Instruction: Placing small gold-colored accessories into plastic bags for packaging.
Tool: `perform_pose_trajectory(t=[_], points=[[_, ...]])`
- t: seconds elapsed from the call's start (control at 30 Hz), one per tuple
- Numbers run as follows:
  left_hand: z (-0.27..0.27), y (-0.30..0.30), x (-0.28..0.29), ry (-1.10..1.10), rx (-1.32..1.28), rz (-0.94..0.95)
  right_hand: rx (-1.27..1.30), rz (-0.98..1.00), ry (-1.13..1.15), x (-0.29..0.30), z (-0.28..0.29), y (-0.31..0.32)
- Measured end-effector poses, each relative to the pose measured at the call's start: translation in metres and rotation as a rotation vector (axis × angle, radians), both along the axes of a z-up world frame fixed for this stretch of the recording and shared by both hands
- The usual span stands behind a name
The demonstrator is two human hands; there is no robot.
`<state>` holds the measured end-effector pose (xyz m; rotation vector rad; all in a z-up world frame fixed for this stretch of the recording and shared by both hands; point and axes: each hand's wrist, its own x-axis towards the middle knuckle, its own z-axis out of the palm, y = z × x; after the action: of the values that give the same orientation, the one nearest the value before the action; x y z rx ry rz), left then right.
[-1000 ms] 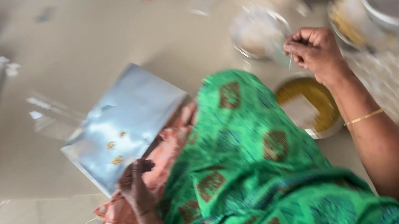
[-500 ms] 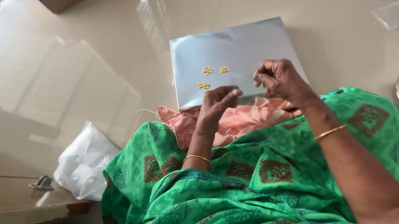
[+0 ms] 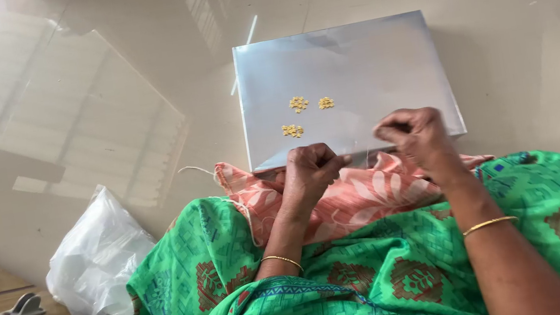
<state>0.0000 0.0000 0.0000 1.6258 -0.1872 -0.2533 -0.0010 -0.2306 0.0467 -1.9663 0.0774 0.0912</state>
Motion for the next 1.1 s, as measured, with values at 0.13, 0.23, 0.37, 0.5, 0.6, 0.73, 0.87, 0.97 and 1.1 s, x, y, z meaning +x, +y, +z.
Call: perform_pose_trajectory(t=[0.13, 0.23, 0.37, 0.5, 0.6, 0.73, 0.87, 0.97, 1.1], points=[[0.010, 0.029, 0.008, 0.043, -0.238, 0.206, -0.073, 0.041, 0.128, 0.010, -0.026, -0.017], [0.020, 0.040, 0.007, 0.156, -0.443, 0.266, -0.273, 0.155, 0.147, 0.000, -0.004, 0.003], [-0.005, 0.029, 0.011, 0.126, -0.411, 0.211, -0.287, 0.121, 0.036, 0.003, -0.003, 0.009], [-0.007, 0.008, 0.008, -0.001, -0.145, 0.262, 0.169, 0.163, 0.141, -0.001, 0.001, 0.019], [-0.006, 0.000, 0.008, -0.152, -0.001, 0.279, 0.389, 0.258, 0.203, -0.005, -0.010, 0.031], [-0.010, -0.006, 0.007, -0.101, -0.064, 0.251, 0.425, 0.262, 0.220, -0.008, -0.035, 0.031], [-0.010, -0.001, 0.011, 0.160, -0.379, 0.108, 0.429, 0.182, 0.203, -0.009, -0.029, 0.035], [-0.009, 0.004, 0.011, 0.200, -0.451, -0.015, 0.332, 0.137, 0.179, -0.010, -0.013, 0.038], [-0.014, 0.006, 0.010, 0.226, -0.554, -0.079, 0.260, 0.134, 0.172, -0.012, -0.005, 0.043]])
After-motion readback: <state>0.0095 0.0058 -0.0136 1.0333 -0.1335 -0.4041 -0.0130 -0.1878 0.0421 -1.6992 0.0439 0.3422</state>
